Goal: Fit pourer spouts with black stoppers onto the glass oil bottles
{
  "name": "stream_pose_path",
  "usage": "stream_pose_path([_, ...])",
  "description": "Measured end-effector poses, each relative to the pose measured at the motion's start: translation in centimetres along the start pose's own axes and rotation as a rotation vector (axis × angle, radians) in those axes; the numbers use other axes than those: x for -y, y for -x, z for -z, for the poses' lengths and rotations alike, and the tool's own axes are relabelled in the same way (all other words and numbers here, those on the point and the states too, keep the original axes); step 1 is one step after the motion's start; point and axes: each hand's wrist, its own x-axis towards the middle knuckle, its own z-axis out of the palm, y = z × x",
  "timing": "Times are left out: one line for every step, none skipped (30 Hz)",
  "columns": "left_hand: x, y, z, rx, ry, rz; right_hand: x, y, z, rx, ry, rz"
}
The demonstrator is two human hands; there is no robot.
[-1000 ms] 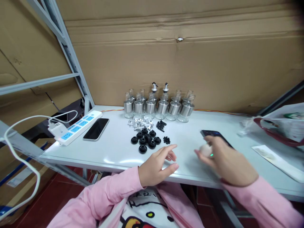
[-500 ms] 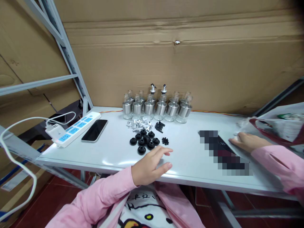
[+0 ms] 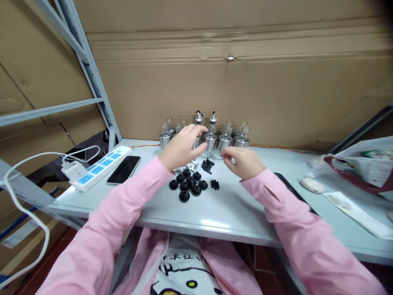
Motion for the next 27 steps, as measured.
stream_pose_path([1.0, -1.6, -0.5, 0.006, -0.049, 0.026, 0.7, -0.6, -0.9, -0.001, -0.036, 0.033])
stream_pose_path([2.0, -3.3, -1.1, 0.014, -0.082, 0.053, 1.1, -1.0, -1.8, -0.015, -0.065, 0.034])
stream_pose_path([3.0, -4.9, -1.7, 0.029, -0.11, 0.087, 1.3, -1.3, -2.7, -0.02, -0.086, 0.032])
stream_pose_path([3.9, -6.5, -2.3, 0.042, -0.128, 0.122, 1.3, -1.5, -3.4, -0.014, -0.095, 0.025])
stream_pose_path([4.6, -7.9, -3.0, 0.05, -0.143, 0.163, 1.2, -1.5, -4.0, 0.002, -0.104, 0.021])
stream_pose_path([5.2, -9.2, -3.6, 0.066, -0.16, 0.203, 1.0, -1.5, -4.5, 0.019, -0.114, 0.013])
stream_pose_path([5.5, -10.3, -4.3, 0.085, -0.173, 0.242, 0.7, -1.5, -4.9, 0.037, -0.13, 0.007])
stream_pose_path([5.6, -11.3, -4.9, 0.096, -0.195, 0.272, 0.4, -1.4, -5.2, 0.046, -0.149, -0.006])
stream_pose_path([5.5, -12.1, -5.5, 0.114, -0.219, 0.292, 0.0, -1.3, -5.4, 0.046, -0.168, -0.027])
stream_pose_path([5.4, -12.8, -6.1, 0.133, -0.243, 0.298, -0.3, -1.2, -5.6, 0.035, -0.185, -0.051])
stream_pose_path([5.2, -13.5, -6.6, 0.146, -0.271, 0.294, -0.6, -1.1, -5.8, 0.018, -0.2, -0.076])
stream_pose_path([4.9, -14.0, -7.2, 0.147, -0.303, 0.282, -0.9, -1.1, -5.9, 0.001, -0.21, -0.094])
stream_pose_path([4.7, -14.5, -7.7, 0.136, -0.339, 0.271, -1.1, -1.1, -6.0, -0.013, -0.218, -0.102])
stream_pose_path([4.6, -15.0, -8.1, 0.117, -0.375, 0.264, -1.2, -1.0, -6.0, -0.022, -0.225, -0.1])
stream_pose_path([4.6, -15.3, -8.5, 0.104, -0.407, 0.262, -1.3, -1.0, -6.0, -0.028, -0.231, -0.092])
stream_pose_path([4.7, -15.6, -8.8, 0.102, -0.43, 0.262, -1.3, -1.0, -6.0, -0.034, -0.239, -0.083])
stream_pose_path([4.8, -15.9, -9.0, 0.111, -0.441, 0.261, -1.2, -1.0, -5.9, -0.041, -0.248, -0.075])
stream_pose_path([4.9, -16.0, -9.2, 0.126, -0.444, 0.256, -1.2, -0.9, -5.9, -0.049, -0.257, -0.073])
stream_pose_path([5.0, -16.2, -9.3, 0.138, -0.441, 0.247, -1.1, -0.9, -5.8, -0.055, -0.267, -0.074])
stream_pose_path([5.1, -16.2, -9.3, 0.144, -0.436, 0.239, -1.0, -0.9, -5.8, -0.058, -0.274, -0.079])
stream_pose_path([5.2, -16.3, -9.3, 0.145, -0.431, 0.232, -1.0, -0.9, -5.8, -0.056, -0.279, -0.085])
stream_pose_path([5.2, -16.4, -9.2, 0.144, -0.425, 0.23, -0.9, -0.9, -5.8, -0.052, -0.28, -0.09])
stream_pose_path([5.2, -16.4, -9.2, 0.142, -0.417, 0.232, -0.9, -1.0, -5.8, -0.047, -0.28, -0.092])
stream_pose_path([5.1, -16.5, -9.1, 0.141, -0.406, 0.236, -1.0, -1.0, -5.8, -0.04, -0.281, -0.093])
stream_pose_path([5.0, -16.6, -9.1, 0.14, -0.394, 0.239, -1.0, -1.0, -5.8, -0.034, -0.282, -0.097])
stream_pose_path([5.0, -16.6, -9.1, 0.136, -0.379, 0.239, -1.1, -1.0, -5.8, -0.03, -0.286, -0.102])
stream_pose_path([5.0, -16.6, -9.1, 0.13, -0.362, 0.234, -1.2, -1.0, -5.8, -0.03, -0.289, -0.113])
